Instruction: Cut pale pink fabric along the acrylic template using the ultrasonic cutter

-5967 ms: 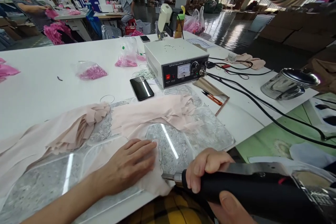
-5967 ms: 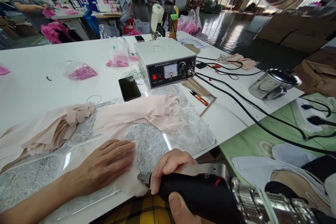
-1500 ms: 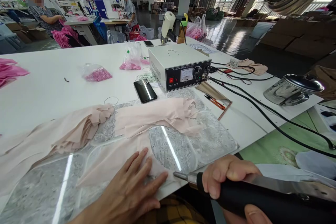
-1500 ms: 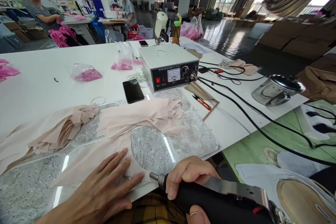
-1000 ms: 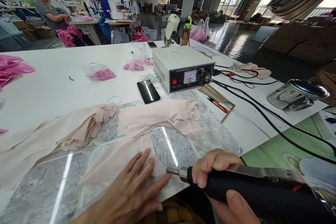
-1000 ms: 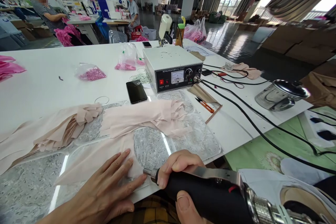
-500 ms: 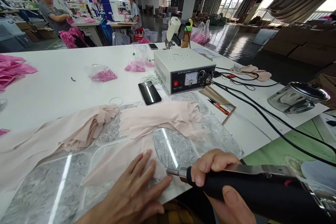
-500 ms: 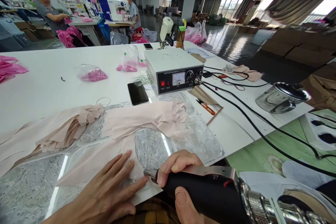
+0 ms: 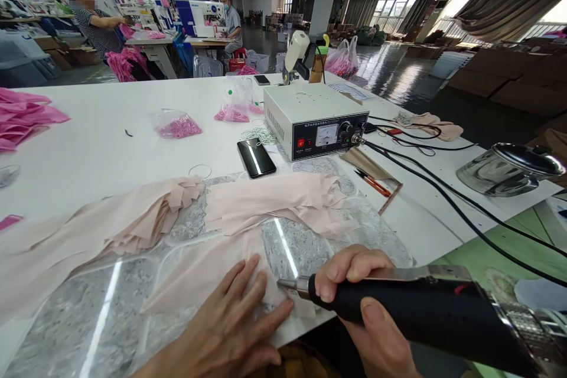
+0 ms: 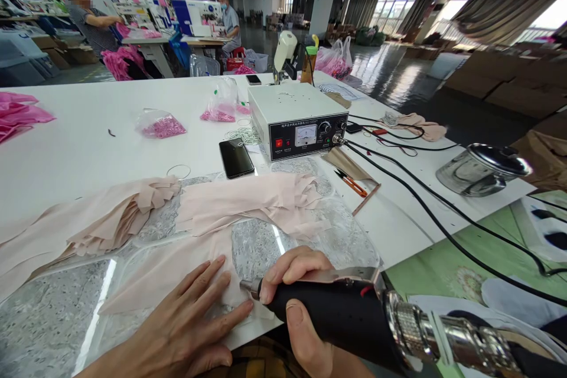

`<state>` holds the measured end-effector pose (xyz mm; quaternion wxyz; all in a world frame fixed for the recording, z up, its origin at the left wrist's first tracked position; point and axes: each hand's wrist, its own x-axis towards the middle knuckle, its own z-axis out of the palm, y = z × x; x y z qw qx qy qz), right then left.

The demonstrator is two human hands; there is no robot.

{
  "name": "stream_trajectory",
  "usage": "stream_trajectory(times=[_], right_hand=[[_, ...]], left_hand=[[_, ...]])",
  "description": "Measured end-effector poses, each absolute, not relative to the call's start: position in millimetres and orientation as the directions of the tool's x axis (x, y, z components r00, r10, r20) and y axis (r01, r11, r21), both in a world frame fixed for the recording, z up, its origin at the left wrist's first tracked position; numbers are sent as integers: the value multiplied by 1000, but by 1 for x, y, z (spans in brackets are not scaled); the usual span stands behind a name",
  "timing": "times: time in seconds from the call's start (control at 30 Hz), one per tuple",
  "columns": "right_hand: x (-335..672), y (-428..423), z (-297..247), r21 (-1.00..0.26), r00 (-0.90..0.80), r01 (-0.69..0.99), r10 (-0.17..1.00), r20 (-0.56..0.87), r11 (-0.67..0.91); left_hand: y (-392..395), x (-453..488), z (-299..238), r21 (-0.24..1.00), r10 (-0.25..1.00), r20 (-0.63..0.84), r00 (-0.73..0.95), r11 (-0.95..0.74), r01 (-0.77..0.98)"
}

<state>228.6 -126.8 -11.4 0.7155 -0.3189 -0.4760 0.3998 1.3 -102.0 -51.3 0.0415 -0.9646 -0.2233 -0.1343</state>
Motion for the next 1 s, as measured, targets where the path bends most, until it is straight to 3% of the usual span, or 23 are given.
stream_trajectory(times=[0.7, 1.0], right_hand=[[225, -116, -16, -838, 194, -210, 861, 470, 504], [215, -92, -19, -760, 248, -281, 809, 533, 587]], left_hand=[[-99, 5, -39, -9, 399, 303, 865, -907, 421], [-97, 3, -33, -62, 367, 297, 882, -914, 401]])
